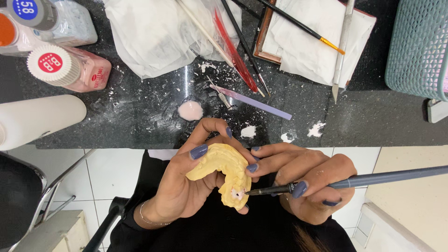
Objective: The person holds a yellow dental model in one hand and uses a fine brush to apply and shape small amounts of pink acrylic material onto the tooth area of the model, repeatedly picking up material and working it onto the same spot throughout the clip.
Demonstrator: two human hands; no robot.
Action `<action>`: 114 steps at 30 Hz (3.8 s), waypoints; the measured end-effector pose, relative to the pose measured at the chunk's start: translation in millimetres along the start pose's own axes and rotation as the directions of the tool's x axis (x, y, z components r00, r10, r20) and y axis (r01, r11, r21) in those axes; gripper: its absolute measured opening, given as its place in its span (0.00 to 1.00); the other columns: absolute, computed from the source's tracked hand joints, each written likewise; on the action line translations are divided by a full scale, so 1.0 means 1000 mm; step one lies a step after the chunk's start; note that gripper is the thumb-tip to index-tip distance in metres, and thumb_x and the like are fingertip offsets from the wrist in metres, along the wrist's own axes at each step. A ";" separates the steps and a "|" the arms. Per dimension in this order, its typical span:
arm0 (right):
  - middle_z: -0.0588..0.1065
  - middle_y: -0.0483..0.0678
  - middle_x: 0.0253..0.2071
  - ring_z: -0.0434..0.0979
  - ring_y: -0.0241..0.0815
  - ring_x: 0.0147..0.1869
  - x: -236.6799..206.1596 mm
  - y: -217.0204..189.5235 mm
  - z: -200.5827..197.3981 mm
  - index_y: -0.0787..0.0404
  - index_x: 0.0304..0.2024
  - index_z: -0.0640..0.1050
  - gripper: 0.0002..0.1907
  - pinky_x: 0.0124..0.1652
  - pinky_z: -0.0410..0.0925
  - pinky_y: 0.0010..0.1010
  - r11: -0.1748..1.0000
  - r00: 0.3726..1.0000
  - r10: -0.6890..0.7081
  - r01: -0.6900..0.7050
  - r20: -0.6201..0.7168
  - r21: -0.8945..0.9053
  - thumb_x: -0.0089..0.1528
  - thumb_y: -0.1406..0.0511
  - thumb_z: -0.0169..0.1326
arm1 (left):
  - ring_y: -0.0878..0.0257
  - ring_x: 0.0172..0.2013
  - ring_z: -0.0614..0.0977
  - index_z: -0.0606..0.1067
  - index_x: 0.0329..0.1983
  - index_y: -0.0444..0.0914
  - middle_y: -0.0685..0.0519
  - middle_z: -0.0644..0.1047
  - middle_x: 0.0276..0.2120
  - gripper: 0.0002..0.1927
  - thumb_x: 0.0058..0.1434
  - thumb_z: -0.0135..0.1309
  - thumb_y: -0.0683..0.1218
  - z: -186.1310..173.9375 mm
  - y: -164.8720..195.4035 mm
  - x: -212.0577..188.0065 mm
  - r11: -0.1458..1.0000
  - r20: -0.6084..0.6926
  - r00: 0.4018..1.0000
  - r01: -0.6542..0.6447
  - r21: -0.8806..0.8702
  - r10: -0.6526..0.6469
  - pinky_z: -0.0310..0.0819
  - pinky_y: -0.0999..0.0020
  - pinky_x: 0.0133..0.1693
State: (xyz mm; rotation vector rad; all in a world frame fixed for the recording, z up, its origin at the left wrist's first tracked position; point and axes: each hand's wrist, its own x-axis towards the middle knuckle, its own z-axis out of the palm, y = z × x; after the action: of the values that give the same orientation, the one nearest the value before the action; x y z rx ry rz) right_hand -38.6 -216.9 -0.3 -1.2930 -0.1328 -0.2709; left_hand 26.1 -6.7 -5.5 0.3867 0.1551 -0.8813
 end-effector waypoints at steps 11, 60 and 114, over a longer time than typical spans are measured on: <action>0.74 0.50 0.29 0.86 0.59 0.37 -0.003 0.009 -0.006 0.59 0.45 0.67 0.15 0.48 0.79 0.63 0.998 0.999 -0.047 0.047 0.000 -0.042 0.75 0.54 0.39 | 0.49 0.52 0.81 0.54 0.65 0.35 0.31 0.73 0.54 0.26 0.71 0.40 0.54 0.003 0.003 -0.003 0.981 -0.074 0.997 -0.010 0.194 0.024 0.85 0.59 0.44; 0.70 0.55 0.37 0.85 0.59 0.36 -0.006 0.001 0.032 0.65 0.45 0.60 0.10 0.40 0.82 0.54 0.920 0.956 -0.260 0.203 -0.133 -0.334 0.71 0.65 0.45 | 0.46 0.57 0.77 0.57 0.63 0.36 0.33 0.71 0.57 0.23 0.75 0.49 0.51 0.008 -0.056 -0.013 0.521 0.010 0.653 -0.615 0.592 0.758 0.76 0.52 0.60; 0.72 0.55 0.41 0.86 0.62 0.41 -0.024 -0.005 0.024 0.63 0.50 0.60 0.11 0.39 0.82 0.49 0.934 0.978 -0.159 0.105 -0.135 -0.342 0.72 0.63 0.45 | 0.45 0.57 0.77 0.58 0.62 0.36 0.31 0.71 0.56 0.22 0.74 0.49 0.50 0.008 -0.057 -0.015 0.549 0.012 0.664 -0.629 0.550 0.748 0.76 0.48 0.61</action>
State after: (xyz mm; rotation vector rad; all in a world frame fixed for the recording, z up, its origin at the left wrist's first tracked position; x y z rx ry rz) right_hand -62.2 -192.3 4.8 -1.5953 -0.0365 -0.5299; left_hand -27.4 -31.6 -8.7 0.9846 -0.0429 -0.0416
